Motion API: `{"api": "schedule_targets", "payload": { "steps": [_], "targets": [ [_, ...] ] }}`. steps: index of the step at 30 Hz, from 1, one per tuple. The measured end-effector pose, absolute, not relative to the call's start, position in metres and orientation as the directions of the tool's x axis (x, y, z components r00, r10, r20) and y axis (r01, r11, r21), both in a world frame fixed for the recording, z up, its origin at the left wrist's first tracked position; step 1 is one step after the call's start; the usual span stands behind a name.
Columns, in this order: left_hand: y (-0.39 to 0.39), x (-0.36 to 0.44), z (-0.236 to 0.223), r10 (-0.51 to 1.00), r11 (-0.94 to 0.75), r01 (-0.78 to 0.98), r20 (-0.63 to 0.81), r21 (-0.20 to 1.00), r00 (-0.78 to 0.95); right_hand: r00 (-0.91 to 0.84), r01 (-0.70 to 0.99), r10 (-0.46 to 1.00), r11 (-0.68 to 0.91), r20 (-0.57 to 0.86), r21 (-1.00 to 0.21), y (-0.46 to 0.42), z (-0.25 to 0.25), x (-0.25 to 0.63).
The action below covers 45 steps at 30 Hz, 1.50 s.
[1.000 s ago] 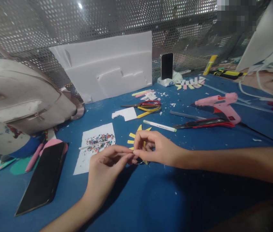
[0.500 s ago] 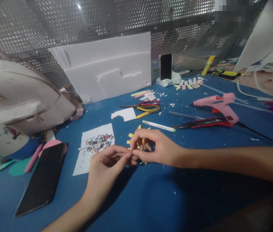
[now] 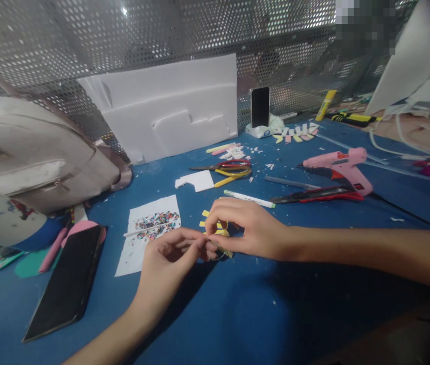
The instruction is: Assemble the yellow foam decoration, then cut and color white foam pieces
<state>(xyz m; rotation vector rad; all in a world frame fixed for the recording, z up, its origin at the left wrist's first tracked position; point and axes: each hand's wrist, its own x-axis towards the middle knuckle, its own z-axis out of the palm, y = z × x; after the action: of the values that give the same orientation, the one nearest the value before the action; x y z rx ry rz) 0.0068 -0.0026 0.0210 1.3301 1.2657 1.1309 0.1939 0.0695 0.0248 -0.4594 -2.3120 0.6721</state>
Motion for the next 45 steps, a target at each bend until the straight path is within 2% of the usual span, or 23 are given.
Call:
{"api": "schedule_targets", "payload": {
  "steps": [19, 26, 35, 45],
  "targets": [
    [-0.002, 0.006, 0.022, 0.992, 0.067, 0.033, -0.070, 0.997, 0.109, -0.717, 0.216, 0.488, 0.835, 0.498, -0.506, 0.070, 0.030, 0.195],
    [-0.002, 0.007, 0.023, 0.988, 0.099, 0.007, -0.099, 0.995, 0.121, -0.704, 0.173, 0.364, 0.921, 0.611, -0.349, 0.070, 0.027, 0.196],
    [0.000, 0.007, 0.020, 0.984, 0.105, -0.013, -0.102, 0.994, 0.144, -0.710, 0.182, 0.231, 0.973, 0.665, -0.144, 0.069, 0.023, 0.198],
    [0.000, 0.007, 0.019, 0.978, 0.095, -0.046, -0.085, 0.994, 0.188, -0.711, 0.172, 0.306, 0.949, 0.633, -0.265, 0.070, 0.020, 0.199]
  ]
}}
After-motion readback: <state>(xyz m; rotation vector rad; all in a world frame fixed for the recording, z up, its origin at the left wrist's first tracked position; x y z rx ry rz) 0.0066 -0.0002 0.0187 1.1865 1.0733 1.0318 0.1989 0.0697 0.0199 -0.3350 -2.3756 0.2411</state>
